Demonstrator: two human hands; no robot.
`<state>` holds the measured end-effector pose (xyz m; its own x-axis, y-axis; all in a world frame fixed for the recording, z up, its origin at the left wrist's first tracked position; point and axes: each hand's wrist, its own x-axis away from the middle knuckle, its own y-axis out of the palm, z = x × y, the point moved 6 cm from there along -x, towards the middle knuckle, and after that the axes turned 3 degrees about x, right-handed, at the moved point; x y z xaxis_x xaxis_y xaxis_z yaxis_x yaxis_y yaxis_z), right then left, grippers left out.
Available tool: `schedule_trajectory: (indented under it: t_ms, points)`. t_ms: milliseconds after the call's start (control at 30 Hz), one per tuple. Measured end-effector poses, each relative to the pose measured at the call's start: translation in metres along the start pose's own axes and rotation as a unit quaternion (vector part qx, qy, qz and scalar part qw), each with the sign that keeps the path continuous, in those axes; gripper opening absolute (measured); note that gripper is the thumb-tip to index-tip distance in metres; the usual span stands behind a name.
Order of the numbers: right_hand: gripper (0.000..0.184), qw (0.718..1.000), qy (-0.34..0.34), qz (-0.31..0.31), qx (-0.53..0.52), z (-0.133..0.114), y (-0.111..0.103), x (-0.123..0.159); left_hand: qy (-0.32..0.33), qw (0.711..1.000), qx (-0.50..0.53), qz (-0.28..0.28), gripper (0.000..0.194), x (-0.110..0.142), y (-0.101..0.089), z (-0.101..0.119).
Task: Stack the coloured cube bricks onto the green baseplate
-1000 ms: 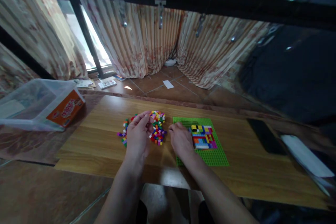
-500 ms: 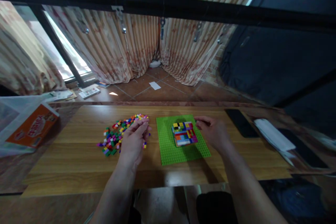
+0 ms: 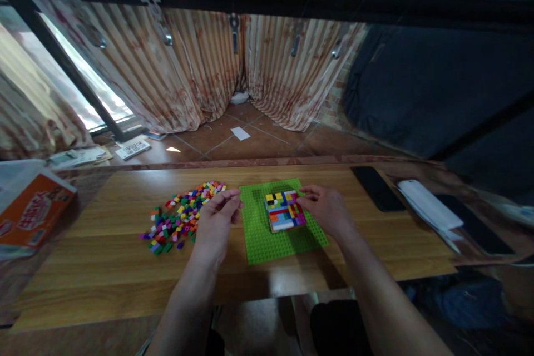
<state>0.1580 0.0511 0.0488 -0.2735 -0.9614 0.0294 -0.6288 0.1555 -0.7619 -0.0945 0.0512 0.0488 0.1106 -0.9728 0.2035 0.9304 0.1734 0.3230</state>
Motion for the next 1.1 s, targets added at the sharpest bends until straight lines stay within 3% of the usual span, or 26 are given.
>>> schedule_trajectory:
  t_ms: [500,867,967,1100]
  points:
    - [0.023,0.994,0.019,0.005,-0.108,0.018,0.010,-0.006,0.016,0.999,-0.049,-0.019,0.030,0.002,0.003,-0.002]
    - [0.019,0.953,0.092,-0.059,-0.282,0.026,0.018,-0.009,0.000,0.996,-0.083,-0.037,0.029,0.005,0.013,-0.007]
    - [0.009,0.947,0.114,-0.035,-0.298,0.033,0.012,-0.013,0.009,0.993,-0.106,-0.047,0.027,0.004,0.013,-0.010]
    - [0.018,0.970,0.088,0.043,-0.221,0.048,-0.001,-0.022,0.025,0.982,-0.168,-0.084,0.027,0.002,0.014,-0.017]
